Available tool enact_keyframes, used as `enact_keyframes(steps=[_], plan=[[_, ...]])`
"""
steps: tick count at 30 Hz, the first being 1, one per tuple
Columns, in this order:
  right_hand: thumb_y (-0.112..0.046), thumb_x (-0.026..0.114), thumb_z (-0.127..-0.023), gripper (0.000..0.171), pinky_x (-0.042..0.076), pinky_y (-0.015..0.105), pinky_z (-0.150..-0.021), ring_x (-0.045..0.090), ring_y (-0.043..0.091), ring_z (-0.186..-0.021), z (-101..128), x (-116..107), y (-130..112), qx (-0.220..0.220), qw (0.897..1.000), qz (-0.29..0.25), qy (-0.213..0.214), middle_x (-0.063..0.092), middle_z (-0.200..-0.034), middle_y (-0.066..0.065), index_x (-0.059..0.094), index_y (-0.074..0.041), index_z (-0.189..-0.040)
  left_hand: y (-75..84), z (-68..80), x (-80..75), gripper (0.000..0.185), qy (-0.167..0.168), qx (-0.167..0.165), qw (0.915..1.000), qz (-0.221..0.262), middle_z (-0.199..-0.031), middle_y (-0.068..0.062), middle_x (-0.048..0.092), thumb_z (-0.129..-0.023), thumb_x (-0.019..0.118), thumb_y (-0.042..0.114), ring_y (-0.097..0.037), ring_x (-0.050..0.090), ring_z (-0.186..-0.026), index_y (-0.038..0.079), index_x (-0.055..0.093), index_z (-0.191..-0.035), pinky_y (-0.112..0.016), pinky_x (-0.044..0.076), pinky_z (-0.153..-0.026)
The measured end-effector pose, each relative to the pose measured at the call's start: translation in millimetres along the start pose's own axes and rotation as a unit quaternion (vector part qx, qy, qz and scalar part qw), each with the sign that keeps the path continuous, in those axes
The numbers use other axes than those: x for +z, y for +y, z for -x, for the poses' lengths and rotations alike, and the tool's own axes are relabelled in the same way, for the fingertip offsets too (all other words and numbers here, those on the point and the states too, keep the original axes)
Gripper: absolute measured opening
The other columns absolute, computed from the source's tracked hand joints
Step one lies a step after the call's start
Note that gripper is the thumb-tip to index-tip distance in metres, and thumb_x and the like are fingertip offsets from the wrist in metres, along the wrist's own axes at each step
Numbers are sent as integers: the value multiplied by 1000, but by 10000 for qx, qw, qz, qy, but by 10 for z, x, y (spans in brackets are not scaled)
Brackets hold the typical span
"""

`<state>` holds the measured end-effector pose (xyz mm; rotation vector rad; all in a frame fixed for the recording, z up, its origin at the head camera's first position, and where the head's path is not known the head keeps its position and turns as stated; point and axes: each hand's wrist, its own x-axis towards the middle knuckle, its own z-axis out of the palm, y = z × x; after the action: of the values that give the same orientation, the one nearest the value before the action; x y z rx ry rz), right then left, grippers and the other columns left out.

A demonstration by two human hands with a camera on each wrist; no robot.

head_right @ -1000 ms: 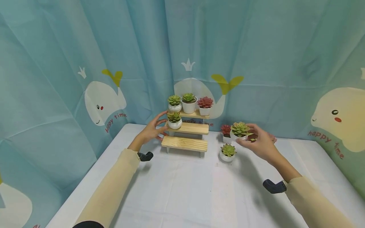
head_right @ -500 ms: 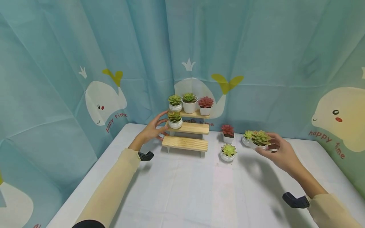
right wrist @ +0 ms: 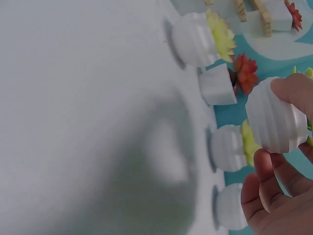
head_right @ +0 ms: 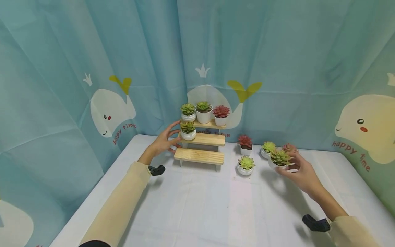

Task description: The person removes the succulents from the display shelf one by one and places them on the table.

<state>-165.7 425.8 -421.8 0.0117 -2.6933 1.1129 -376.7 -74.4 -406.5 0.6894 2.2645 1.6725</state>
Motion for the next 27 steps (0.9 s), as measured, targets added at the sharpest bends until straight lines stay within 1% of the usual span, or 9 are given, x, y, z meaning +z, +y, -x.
enact_keyframes(steps=[2,4,8,9,12,14,17,23,27], plan=[[-25,80,-93,76,51,17,-65,54,-14,-85,7,39,37,27,10000,-21,-18,57,-128,28,38,7,-147,-3,5,1,75,19,-3,10000,17,-165,-16,31,-104,65,22,-44,71,-103,40,23,-163,-61,60,-72],[-24,80,-93,74,50,16,-65,55,-14,-84,16,71,68,29,10000,-34,-11,58,-128,31,39,8,-146,-7,5,1,74,18,-3,10000,61,-165,-15,32,-104,65,22,-44,71,-101,41,24,-163,-61,60,-72],[-21,81,-92,72,48,15,-65,56,-12,-82,42,132,117,9,10000,13,24,63,-121,29,42,7,-145,-6,4,6,75,-55,25,9999,152,-165,-15,31,-104,65,22,-45,71,-97,41,23,-163,-63,59,-74],[-21,82,-91,72,49,15,-66,56,-11,-83,47,149,125,4,10000,35,16,62,-122,29,43,7,-145,-6,6,4,75,-71,29,9998,162,-165,-15,31,-104,65,22,-46,71,-96,41,23,-163,-63,59,-74],[-24,81,-92,73,49,16,-67,55,-10,-83,46,204,151,94,9999,88,-64,60,-124,30,43,7,-145,-3,18,2,75,-72,40,9998,165,-165,-15,30,-104,65,22,-50,69,-99,41,22,-163,-64,59,-75],[-28,81,-92,75,50,18,-67,54,-9,-85,47,231,166,209,9996,140,-154,59,-126,32,42,7,-146,-8,23,2,75,-71,56,9998,164,-165,-16,30,-104,65,21,-51,68,-104,40,22,-163,-65,58,-75],[-32,80,-93,78,50,21,-68,57,-3,-87,46,264,192,325,9990,207,-226,59,-128,34,40,7,-147,-6,29,5,76,-106,51,9997,211,-166,-17,28,-104,64,20,-53,66,-107,38,22,-164,-67,57,-76],[-33,80,-92,78,50,20,-69,60,4,-89,31,297,213,272,9988,320,-236,58,-128,35,41,7,-147,4,29,12,76,-102,10,9996,253,-165,-16,29,-104,64,19,-53,68,-100,38,21,-164,-68,57,-78],[-32,80,-92,78,52,20,-69,61,6,-89,35,319,227,249,9989,306,-266,60,-126,35,41,7,-147,0,18,11,75,-66,46,9998,197,-165,-15,30,-104,64,21,-48,70,-99,39,22,-163,-66,58,-76]])
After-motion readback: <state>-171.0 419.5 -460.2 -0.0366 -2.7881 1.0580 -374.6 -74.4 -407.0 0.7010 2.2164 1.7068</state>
